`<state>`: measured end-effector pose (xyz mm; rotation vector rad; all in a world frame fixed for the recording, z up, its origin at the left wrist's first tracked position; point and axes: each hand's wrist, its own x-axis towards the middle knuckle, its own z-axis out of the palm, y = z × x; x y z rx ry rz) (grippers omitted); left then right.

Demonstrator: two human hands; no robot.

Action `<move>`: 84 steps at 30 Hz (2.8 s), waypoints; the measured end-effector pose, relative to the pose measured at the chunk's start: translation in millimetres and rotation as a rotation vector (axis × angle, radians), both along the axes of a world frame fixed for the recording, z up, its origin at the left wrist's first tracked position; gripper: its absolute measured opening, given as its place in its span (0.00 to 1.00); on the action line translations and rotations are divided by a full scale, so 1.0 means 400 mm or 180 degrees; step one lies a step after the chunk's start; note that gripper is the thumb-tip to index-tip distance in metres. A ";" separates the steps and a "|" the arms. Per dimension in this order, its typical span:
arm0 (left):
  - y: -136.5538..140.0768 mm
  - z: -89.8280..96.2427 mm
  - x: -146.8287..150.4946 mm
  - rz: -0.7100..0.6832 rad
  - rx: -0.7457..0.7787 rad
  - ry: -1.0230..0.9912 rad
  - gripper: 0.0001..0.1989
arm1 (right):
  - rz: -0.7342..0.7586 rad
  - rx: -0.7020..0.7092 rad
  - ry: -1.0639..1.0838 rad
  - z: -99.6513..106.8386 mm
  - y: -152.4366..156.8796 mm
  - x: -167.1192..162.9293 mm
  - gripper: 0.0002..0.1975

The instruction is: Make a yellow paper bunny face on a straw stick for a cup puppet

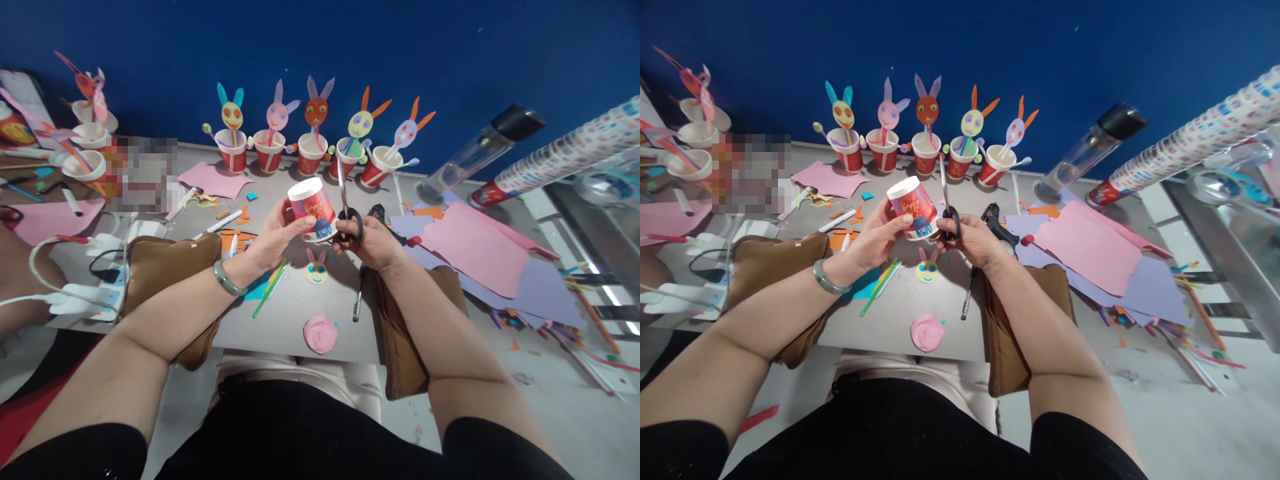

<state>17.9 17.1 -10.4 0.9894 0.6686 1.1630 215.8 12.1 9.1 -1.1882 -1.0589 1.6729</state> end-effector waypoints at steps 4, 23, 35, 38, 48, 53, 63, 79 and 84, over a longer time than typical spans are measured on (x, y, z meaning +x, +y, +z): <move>0.000 0.010 -0.004 -0.0097 -0.0244 -0.0084 0.29 | 0.0186 0.0000 -0.0172 -0.002 -0.008 -0.005 0.21; -0.005 0.021 -0.012 -0.0385 -0.0126 0.0115 0.19 | 0.0339 0.0058 -0.0323 -0.002 -0.010 -0.005 0.24; -0.010 0.021 -0.008 -0.0538 0.0097 0.0000 0.23 | 0.0343 0.0049 -0.0348 -0.001 -0.008 0.003 0.25; -0.008 0.019 -0.007 -0.0554 0.0111 -0.0054 0.23 | 0.0364 0.0057 -0.0369 -0.001 -0.008 0.003 0.25; -0.007 0.001 -0.010 -0.0565 0.0074 -0.0078 0.23 | 0.0371 0.0062 -0.0388 0.002 -0.009 0.000 0.26; -0.005 0.001 -0.010 -0.0620 0.0042 -0.0014 0.23 | 0.0420 0.0067 -0.0390 -0.002 -0.009 0.002 0.26; -0.007 0.004 -0.006 -0.0524 -0.0120 -0.0017 0.22 | 0.0436 0.0077 -0.0455 0.005 -0.010 -0.002 0.26; -0.007 0.001 -0.005 -0.0296 0.0138 0.0096 0.24 | 0.0349 0.0057 -0.0541 0.003 -0.009 0.002 0.25; -0.001 -0.016 -0.004 0.0109 0.0264 0.0238 0.30 | 0.0196 0.0027 -0.0552 0.000 -0.008 -0.002 0.26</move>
